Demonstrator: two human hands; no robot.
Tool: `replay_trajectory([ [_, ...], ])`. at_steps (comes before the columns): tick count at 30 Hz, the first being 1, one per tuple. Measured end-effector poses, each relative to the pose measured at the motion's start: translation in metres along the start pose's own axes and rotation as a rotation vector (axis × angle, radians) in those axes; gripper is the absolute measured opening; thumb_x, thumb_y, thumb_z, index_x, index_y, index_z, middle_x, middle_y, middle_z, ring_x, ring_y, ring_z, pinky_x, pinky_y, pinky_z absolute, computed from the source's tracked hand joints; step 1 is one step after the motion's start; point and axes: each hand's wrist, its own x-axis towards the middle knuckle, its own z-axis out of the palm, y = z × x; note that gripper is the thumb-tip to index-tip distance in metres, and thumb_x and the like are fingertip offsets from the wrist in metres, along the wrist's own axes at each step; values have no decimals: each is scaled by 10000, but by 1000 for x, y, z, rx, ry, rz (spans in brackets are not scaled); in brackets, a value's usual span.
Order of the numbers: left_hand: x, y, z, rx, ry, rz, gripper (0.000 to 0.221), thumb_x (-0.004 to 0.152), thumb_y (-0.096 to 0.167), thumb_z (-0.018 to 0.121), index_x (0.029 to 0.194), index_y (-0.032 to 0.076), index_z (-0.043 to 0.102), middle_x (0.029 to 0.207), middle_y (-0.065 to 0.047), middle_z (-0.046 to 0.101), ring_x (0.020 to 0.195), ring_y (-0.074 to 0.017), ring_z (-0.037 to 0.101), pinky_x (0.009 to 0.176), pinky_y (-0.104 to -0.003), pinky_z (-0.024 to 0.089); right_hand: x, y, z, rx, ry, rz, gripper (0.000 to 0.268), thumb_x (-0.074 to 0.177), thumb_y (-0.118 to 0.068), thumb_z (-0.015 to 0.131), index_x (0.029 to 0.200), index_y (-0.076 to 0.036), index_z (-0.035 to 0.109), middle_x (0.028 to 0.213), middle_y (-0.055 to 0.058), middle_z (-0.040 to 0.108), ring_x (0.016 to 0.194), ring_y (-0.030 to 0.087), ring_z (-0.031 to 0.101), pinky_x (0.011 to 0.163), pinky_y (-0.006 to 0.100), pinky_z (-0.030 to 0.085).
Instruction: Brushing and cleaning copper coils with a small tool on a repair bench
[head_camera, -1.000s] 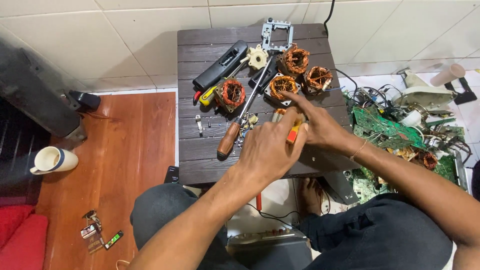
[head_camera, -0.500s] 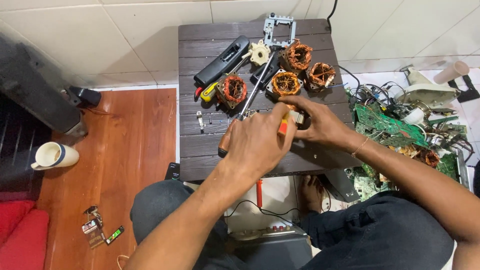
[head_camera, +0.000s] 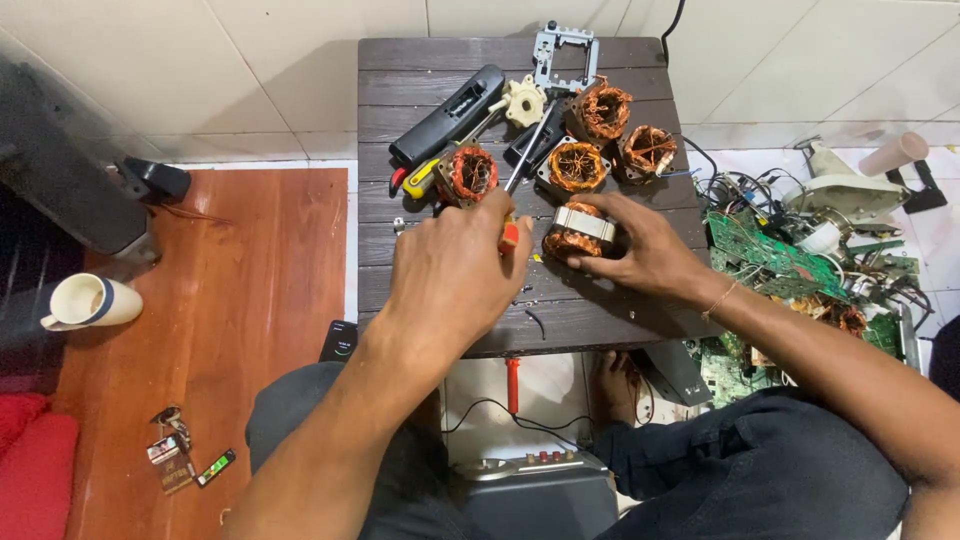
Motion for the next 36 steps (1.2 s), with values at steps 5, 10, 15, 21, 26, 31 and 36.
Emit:
replay_trajectory([
  [5, -8, 7, -6, -41, -50, 25, 346, 971, 341, 546, 1095, 46, 675, 718, -234, 721, 719, -511, 736, 662, -615, 556, 1, -10, -7, 91, -4, 112, 725, 784, -149, 845, 1439, -87, 541, 1320, 250, 621, 1295, 495, 541, 1071, 709, 398],
  [10, -13, 10, -16, -68, -17, 39, 315, 982, 311, 550, 1054, 31, 675, 689, -218, 714, 658, -477, 740, 632, -575, 575, 0, -17, -18, 104, -60, 259, 680, 780, -247, 836, 1391, -71, 594, 1313, 279, 646, 1297, 519, 539, 1082, 749, 369],
  [15, -19, 16, -17, -131, 2, 133, 220, 976, 242, 562, 972, 40, 648, 663, -220, 698, 636, -492, 729, 577, -594, 565, 8, -41, -21, 8, -134, 334, 706, 733, -162, 876, 1387, -98, 618, 1330, 251, 656, 1316, 500, 533, 1101, 744, 348],
  [21, -15, 26, -7, -194, 39, 210, 309, 950, 192, 558, 1190, 4, 606, 724, -216, 714, 726, -477, 739, 661, -645, 562, 19, -57, -17, -8, -127, 200, 739, 700, -148, 896, 1370, -58, 597, 1278, 261, 667, 1257, 507, 573, 1035, 715, 436],
  [26, -5, 16, 19, -61, -152, 97, 328, 857, 151, 613, 1145, -5, 620, 790, -217, 736, 792, -476, 745, 692, -628, 575, 29, -72, -10, -33, -122, 131, 687, 712, -158, 898, 1334, -35, 632, 1221, 253, 694, 1203, 462, 621, 1036, 661, 461],
  [31, 2, 12, -7, -3, -162, -22, 355, 899, 276, 590, 1150, 28, 625, 765, -224, 737, 767, -501, 742, 684, -627, 568, 41, -73, 0, -121, -138, 72, 608, 759, -204, 876, 1299, -32, 655, 1136, 208, 730, 1114, 379, 679, 973, 545, 538],
  [36, 1, 6, -26, -46, -76, -7, 368, 997, 264, 540, 1205, -22, 641, 724, -215, 734, 691, -450, 750, 662, -574, 584, 55, -75, 4, -174, -184, 120, 619, 786, -250, 863, 1332, -62, 639, 1149, 192, 718, 1134, 356, 662, 976, 520, 532],
])
